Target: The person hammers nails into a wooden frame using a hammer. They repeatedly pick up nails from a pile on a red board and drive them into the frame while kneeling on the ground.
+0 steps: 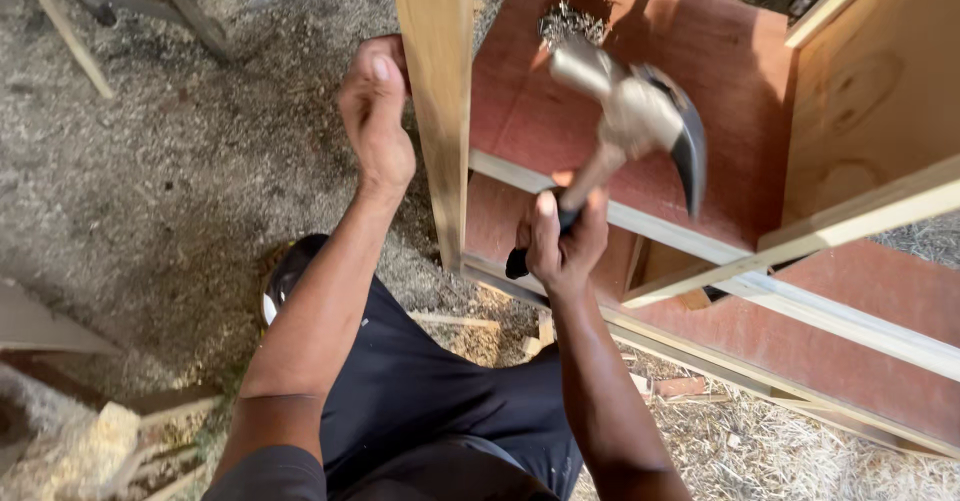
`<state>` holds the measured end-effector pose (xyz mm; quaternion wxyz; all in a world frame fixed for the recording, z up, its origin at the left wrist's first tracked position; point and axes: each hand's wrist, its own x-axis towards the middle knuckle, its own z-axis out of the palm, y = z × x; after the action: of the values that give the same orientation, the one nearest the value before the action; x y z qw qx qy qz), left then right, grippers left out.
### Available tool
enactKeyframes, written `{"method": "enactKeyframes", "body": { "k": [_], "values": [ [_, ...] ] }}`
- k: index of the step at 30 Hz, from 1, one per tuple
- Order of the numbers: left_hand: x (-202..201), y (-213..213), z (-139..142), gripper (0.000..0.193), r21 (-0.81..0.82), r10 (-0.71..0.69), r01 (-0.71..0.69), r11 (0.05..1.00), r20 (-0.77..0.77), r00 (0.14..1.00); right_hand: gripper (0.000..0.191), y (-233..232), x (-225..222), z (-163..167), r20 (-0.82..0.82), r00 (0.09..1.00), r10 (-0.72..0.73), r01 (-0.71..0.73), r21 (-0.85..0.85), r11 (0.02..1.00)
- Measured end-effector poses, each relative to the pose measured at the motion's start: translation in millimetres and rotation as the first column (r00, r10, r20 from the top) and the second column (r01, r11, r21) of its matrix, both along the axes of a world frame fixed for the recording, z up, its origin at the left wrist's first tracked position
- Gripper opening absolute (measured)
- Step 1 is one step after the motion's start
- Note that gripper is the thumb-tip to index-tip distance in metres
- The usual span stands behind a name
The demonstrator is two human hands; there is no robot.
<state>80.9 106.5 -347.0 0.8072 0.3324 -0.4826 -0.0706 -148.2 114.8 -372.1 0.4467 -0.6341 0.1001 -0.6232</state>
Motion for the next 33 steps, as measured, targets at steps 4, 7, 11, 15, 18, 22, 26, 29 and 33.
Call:
{"method": "enactKeyframes", "body": {
  "k": [4,7,11,15,18,22,26,29,33],
  "values": [
    [3,-30,17,0.038,0.070,-0.309,0.310,0.948,-0.023,0.951,0.030,14,25,31,-0.234,0.901,-0.366,0.291,-0.299,0.909],
    [15,-29,8,0.030,0.062,-0.726,0.758,0.650,-0.245,0.642,0.035,19,65,66,-0.323,0.797,-0.510,0.304,-0.515,0.802],
    [31,-30,-2,0.043,-0.176,-0.832,0.905,0.388,-0.488,0.262,0.035,17,141,118,-0.300,0.813,-0.499,0.243,-0.605,0.759],
    [48,-62,0,0.042,-0.101,-0.779,0.920,0.379,-0.571,0.259,0.025,7,195,152,-0.313,0.765,-0.563,0.282,-0.623,0.730],
    [60,-95,-6,0.032,0.184,-0.663,0.838,0.513,-0.536,0.523,0.029,-6,212,161,-0.566,0.762,-0.314,0.256,-0.182,0.949],
    [57,-126,-18,0.024,0.231,-0.566,0.864,0.447,-0.676,0.473,0.021,-20,219,168,-0.693,0.628,-0.353,0.375,-0.128,0.918],
    [60,-140,0,0.019,0.308,-0.452,0.862,0.402,-0.752,0.480,0.021,-23,233,184,-0.767,0.540,-0.345,0.489,-0.048,0.871],
    [81,-136,27,0.019,0.643,-0.346,0.712,0.282,-0.624,0.701,0.024,-23,249,201,-0.811,0.506,-0.294,0.574,0.062,0.816],
    [123,-124,63,0.020,0.796,-0.297,0.583,0.165,-0.523,0.799,0.027,-29,271,225,-0.870,0.440,-0.223,0.647,0.135,0.751]
  ]
}}
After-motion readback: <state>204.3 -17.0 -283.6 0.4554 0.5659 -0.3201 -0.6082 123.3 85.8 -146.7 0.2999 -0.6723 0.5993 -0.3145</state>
